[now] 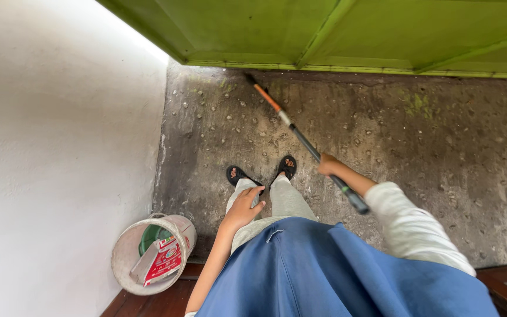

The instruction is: The person sweeps debris from a tiled hallway and down several steps using a broom.

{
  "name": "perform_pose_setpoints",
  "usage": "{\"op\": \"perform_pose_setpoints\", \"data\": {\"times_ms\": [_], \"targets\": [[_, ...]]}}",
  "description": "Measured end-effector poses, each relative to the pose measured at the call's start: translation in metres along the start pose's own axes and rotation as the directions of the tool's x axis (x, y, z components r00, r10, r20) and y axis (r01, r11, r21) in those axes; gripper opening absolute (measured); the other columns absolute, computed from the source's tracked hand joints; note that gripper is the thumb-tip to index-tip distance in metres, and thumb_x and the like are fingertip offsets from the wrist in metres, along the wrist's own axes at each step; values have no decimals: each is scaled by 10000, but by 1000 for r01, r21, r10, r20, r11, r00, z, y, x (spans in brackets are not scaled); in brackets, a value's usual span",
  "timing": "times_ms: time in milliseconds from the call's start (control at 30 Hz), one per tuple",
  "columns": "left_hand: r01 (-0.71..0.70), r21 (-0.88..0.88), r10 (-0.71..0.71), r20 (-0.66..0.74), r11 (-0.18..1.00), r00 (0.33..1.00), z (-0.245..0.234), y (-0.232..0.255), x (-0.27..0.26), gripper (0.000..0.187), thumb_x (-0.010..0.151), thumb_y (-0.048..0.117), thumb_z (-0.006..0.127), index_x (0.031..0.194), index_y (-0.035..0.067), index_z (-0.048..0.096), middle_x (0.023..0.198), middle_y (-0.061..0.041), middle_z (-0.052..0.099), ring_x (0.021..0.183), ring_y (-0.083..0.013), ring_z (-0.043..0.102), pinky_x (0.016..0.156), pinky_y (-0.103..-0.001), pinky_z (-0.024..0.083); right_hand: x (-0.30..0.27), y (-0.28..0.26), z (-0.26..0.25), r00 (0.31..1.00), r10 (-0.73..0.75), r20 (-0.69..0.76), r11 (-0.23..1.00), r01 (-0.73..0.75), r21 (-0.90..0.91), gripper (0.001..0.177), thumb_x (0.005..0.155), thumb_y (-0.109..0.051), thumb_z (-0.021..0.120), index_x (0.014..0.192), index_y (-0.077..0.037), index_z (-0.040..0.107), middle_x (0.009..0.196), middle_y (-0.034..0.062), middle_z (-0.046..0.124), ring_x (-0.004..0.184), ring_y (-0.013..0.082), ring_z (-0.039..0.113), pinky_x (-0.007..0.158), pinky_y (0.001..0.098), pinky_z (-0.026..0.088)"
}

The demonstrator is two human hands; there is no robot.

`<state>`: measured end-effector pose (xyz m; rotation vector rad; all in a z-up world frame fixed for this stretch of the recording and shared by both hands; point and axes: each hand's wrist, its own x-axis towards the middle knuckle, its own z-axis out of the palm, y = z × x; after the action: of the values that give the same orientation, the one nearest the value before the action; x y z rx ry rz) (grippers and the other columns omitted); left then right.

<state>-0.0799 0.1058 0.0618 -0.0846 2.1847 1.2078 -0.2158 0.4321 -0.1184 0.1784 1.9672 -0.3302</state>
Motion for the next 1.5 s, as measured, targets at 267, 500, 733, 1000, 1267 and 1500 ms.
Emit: {"op": "perform_pose_setpoints", "data": {"times_ms": [267,500,733,1000,1267,1500], "targets": [[-30,63,25,84,998,996,16,27,31,542,910,294,661,1416,131,553,1430,-166,560,1361,-378,474,1118,-444,385,-15,57,43,936,-110,336,978,42,204,452,810,21,630,1244,150,637,751,173,666,468,178,612,386,323,498],[-91,89,81,109,992,991,31,36,49,553,902,285,658,1418,121,545,1416,-166,584,1348,-370,502,1118,-436,402,31,24,20,968,246,49,967,-241,-77,522,811,29,728,1310,76,583,852,225,734,584,258,717,515,399,576],[-113,89,99,146,990,984,42,40,53,540,917,297,655,1412,115,540,1404,-170,582,1354,-374,487,1118,-436,393,-18,93,-11,996,-42,-75,978,56,202,454,831,-82,661,1230,100,545,794,224,706,539,265,695,472,390,543],[-161,91,141,187,983,972,56,47,76,530,909,279,659,1398,105,553,1386,-172,593,1341,-368,504,1122,-432,394,-70,158,13,968,-27,251,930,-68,362,355,749,20,654,1092,105,615,709,161,658,499,225,608,445,398,490],[-215,115,184,233,970,955,73,61,97,535,904,252,664,1405,102,551,1387,-198,586,1341,-367,490,1112,-435,391,0,132,-7,969,200,-144,976,-209,-57,395,836,-56,682,1227,0,681,1036,190,783,800,324,749,663,444,609],[-291,148,237,301,945,924,88,59,121,531,905,265,663,1401,106,559,1390,-179,608,1350,-354,507,1131,-425,396,-48,198,3,995,98,-26,931,-82,357,473,839,-15,598,1295,48,492,893,291,732,604,341,729,497,435,558]]}}
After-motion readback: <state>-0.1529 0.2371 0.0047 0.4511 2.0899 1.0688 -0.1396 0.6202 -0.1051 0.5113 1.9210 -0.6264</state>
